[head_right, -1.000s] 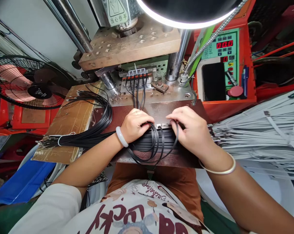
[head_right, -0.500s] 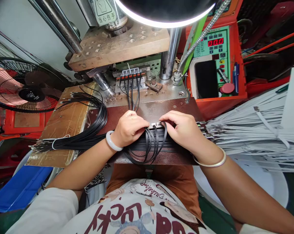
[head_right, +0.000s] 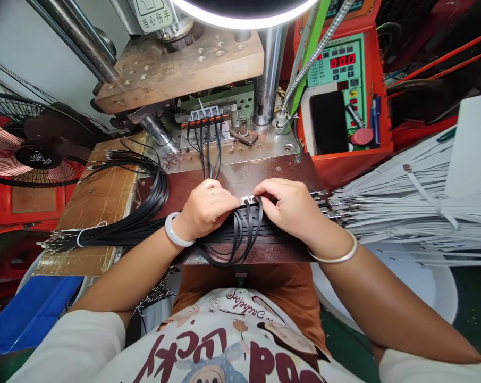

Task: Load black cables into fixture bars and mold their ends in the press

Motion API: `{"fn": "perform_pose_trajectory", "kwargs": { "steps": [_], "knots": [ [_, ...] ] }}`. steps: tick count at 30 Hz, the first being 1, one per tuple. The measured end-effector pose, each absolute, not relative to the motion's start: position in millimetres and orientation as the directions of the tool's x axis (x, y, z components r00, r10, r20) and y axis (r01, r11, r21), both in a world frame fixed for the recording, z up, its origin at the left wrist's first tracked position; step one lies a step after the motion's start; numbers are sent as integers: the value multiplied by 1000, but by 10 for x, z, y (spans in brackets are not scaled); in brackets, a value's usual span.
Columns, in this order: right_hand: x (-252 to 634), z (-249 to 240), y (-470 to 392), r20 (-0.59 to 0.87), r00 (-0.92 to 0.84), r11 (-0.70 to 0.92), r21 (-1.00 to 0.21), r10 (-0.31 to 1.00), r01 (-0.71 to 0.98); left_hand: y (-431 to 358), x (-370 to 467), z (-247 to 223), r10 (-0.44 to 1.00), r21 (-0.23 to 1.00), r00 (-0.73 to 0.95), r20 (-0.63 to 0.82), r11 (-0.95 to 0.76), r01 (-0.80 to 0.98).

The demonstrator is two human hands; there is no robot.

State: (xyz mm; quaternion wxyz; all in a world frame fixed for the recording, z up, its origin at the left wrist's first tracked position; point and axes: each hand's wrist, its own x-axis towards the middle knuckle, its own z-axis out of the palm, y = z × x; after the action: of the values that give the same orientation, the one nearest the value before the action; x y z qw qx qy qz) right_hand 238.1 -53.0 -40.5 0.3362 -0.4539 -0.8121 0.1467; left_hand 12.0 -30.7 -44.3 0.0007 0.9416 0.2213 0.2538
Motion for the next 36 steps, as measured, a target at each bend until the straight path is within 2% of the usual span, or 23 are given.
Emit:
{"fn": "perform_pose_trajectory", "kwargs": {
  "steps": [3, 7, 9, 12, 15, 18, 21, 26, 30, 34, 36],
  "knots": [
    [2394, -422, -508, 420, -401, 577, -505, 814, 642, -316, 89, -445, 440, 117, 768, 464, -891, 440],
    [2363, -452, -491, 400, -477, 621, -441, 782, 648, -366, 5, -366, 625, 39, 683, 378, -748, 662],
    [2353, -437, -499, 388, -531, 656, -398, 754, 641, -387, -27, -320, 678, 36, 626, 385, -689, 724],
    [2458, -346, -512, 388, -532, 657, -386, 753, 648, -385, -63, -276, 681, 234, 554, 479, -707, 668],
    [2746, -242, -482, 404, -394, 550, -415, 825, 725, -348, -89, -266, 713, 476, 478, 512, -699, 533],
    [3051, -246, -409, 291, -451, 534, -355, 843, 768, -308, -86, -290, 734, 565, 515, 442, -674, 476],
    [3187, -357, -354, 160, -628, 648, -218, 761, 730, -289, -57, -336, 719, 526, 575, 390, -687, 502],
    [3152, -430, -370, 124, -714, 712, 61, 690, 699, -278, -52, -406, 719, 467, 583, 379, -692, 550],
    [3121, -347, -404, 125, -688, 672, 152, 715, 725, -278, -76, -403, 674, 384, 624, 395, -738, 554],
    [3017, -261, -454, 183, -650, 584, 310, 738, 750, -296, -60, -339, 568, 251, 718, 403, -823, 510],
    [2928, -238, -485, 231, -597, 520, 318, 768, 792, -293, -47, -316, 511, 206, 761, 400, -859, 468]
  ]
}}
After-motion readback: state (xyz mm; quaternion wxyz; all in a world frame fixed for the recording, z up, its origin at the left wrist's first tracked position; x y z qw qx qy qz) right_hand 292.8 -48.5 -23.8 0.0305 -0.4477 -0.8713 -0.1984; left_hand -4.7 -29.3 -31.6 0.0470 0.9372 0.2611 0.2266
